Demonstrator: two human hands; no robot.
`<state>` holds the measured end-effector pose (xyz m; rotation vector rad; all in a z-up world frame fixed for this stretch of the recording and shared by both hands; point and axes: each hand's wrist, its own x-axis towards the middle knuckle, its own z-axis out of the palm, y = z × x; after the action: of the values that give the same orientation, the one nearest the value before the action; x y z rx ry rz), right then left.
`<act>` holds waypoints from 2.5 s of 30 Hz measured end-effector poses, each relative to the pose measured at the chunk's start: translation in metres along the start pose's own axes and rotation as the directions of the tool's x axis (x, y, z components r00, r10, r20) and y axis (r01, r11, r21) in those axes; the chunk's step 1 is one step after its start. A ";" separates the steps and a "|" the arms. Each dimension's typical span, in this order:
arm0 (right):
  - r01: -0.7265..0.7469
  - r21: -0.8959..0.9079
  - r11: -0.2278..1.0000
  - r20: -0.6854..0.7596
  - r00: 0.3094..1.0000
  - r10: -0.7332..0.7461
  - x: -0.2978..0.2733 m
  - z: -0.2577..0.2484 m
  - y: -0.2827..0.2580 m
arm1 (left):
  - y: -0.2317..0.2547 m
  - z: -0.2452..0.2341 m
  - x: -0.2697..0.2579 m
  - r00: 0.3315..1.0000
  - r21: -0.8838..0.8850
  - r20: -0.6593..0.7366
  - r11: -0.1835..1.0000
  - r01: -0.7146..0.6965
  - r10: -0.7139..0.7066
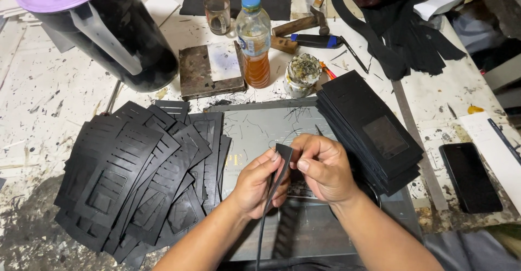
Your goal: Trimming and folding black leather pieces using scissors at a workshop table.
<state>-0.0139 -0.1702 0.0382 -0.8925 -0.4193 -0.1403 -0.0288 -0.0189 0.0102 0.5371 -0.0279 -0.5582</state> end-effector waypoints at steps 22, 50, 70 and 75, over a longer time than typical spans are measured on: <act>-0.045 -0.386 0.921 0.195 0.972 0.129 0.006 0.003 -0.031 | 0.013 0.005 -0.005 0.996 -0.060 0.002 0.994 0.092 -0.092; -0.001 -0.719 0.695 0.151 0.976 0.157 0.016 -0.003 -0.029 | 0.022 0.016 -0.005 0.983 0.175 -0.047 0.971 -0.165 0.176; 0.001 -0.648 0.761 0.054 0.997 0.046 0.008 0.013 -0.024 | 0.014 0.024 -0.005 0.951 0.458 0.070 0.837 -0.299 0.301; 0.083 -0.662 0.745 0.114 0.993 -0.010 0.010 0.018 -0.034 | 0.014 0.029 -0.004 0.946 0.416 0.010 0.859 -0.297 0.323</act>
<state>-0.0204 -0.1767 0.0771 -1.6112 -0.4984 -0.3041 -0.0301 -0.0212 0.0429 0.9447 -0.1766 -0.2138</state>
